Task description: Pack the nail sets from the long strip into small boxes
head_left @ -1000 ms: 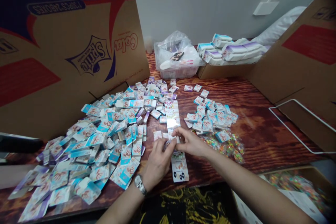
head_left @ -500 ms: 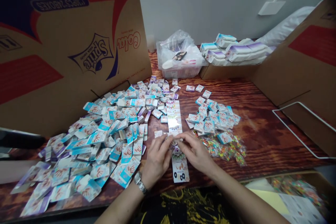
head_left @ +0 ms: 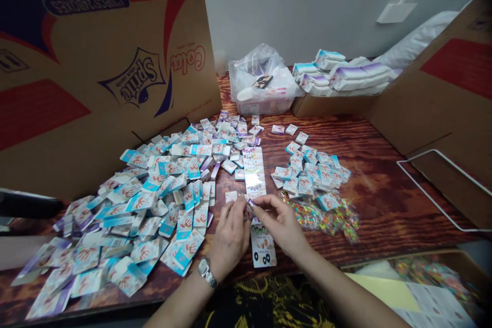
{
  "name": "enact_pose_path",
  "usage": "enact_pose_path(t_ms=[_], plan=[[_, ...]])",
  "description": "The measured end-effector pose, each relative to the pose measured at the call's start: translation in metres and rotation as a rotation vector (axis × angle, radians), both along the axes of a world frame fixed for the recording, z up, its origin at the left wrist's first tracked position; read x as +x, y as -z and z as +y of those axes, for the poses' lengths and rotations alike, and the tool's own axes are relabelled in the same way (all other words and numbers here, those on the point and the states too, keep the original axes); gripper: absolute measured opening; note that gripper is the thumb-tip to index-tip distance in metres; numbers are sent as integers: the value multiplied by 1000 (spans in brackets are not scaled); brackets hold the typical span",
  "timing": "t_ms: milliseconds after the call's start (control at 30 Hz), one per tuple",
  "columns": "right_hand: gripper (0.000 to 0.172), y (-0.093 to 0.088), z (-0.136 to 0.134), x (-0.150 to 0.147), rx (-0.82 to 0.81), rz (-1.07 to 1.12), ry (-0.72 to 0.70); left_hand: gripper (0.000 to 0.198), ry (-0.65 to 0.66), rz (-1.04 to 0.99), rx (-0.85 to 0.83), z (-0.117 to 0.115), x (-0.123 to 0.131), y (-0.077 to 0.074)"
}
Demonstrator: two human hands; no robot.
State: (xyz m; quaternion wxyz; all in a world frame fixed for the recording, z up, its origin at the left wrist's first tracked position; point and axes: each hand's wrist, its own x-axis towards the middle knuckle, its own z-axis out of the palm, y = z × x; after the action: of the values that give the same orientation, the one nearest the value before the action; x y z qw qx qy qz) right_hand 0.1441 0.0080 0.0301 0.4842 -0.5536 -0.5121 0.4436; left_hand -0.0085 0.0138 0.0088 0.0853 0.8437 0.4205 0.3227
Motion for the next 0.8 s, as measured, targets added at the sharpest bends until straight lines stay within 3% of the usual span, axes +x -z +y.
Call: enact_pose_path(t_ms=[133, 300, 467, 533, 633, 700, 800], plan=[[12, -1, 1, -5, -7, -40, 70, 65, -29, 45, -22, -4, 3, 0], [17, -10, -9, -9, 249, -343, 68, 69, -53, 156, 23, -6, 6, 4], [38, -1, -23, -18, 484, -503, 35, 69, -128, 194, 24, -12, 14, 2], [38, 5, -24, -19, 441, -477, 48, 69, -119, 200, -10, -14, 17, 0], [25, 14, -15, -2, 213, -300, 58, 66, -28, 212, -81, -6, 19, -3], [21, 19, -2, 26, 74, -166, 87, 62, 59, 221, -120, 12, 15, -4], [31, 27, 21, 90, 32, -177, 264, 48, -74, 230, -107, 56, 6, 2]])
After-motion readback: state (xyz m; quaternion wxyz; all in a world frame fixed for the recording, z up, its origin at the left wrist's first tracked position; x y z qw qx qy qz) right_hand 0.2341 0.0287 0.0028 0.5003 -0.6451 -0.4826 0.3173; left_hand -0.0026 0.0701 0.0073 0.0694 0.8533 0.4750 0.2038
